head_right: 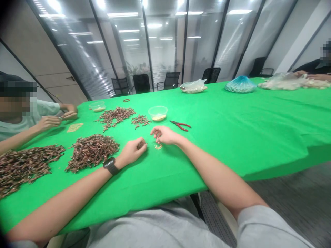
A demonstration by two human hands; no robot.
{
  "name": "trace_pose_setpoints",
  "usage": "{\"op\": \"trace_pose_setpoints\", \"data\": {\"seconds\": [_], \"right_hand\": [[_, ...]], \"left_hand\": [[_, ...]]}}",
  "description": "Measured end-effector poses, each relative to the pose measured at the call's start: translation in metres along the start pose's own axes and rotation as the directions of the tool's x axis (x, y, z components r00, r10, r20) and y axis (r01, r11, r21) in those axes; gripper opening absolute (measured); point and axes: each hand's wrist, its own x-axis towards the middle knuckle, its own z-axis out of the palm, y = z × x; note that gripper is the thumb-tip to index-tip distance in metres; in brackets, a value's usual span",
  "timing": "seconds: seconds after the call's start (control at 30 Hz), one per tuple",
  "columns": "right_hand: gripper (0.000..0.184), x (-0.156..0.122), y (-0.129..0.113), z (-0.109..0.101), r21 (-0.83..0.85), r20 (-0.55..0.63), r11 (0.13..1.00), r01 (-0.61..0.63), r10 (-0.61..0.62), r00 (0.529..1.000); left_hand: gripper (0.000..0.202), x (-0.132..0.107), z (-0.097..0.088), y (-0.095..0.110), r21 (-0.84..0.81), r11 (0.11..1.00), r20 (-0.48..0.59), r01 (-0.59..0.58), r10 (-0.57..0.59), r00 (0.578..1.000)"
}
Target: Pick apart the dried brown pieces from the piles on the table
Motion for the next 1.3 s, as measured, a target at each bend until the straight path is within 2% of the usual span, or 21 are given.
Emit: {"op": "trace_pose_setpoints", "data": {"seconds": [0.2, 0.47, 0.73, 1.03, 1.3], "right_hand": [[0.044, -0.002, -0.006, 0.003, -0.015, -0.031, 0.999, 0.032, -0.032, 0.999], [0.038, -0.005, -0.014, 0.009, 0.182, -0.082, 0.983, 0.033, -0.018, 0.996], [0.038, -0.004, -0.011, 0.017, 0.242, -0.092, 0.97, 0.013, 0.01, 0.996], [0.037, -0.007, -0.017, 0.03, 0.283, -0.09, 0.959, 0.016, 0.01, 0.996], [0.037, -0.007, -0.016, 0.033, 0.31, -0.103, 0.951, 0.002, 0.031, 0.994]], "left_hand": [[0.013, 0.0, 0.001, -0.003, -0.052, 0.996, -0.08, -0.071, 0.067, 0.995], [0.012, -0.001, 0.002, -0.003, -0.056, 0.996, -0.131, -0.069, 0.061, 0.99], [0.028, -0.003, 0.002, -0.005, -0.011, 0.997, -0.153, -0.076, 0.074, 0.986], [0.027, -0.005, 0.009, -0.01, 0.114, 0.975, -0.149, -0.19, 0.206, 0.967], [0.026, -0.005, 0.008, -0.01, 0.123, 0.978, -0.154, -0.169, 0.187, 0.97]]}}
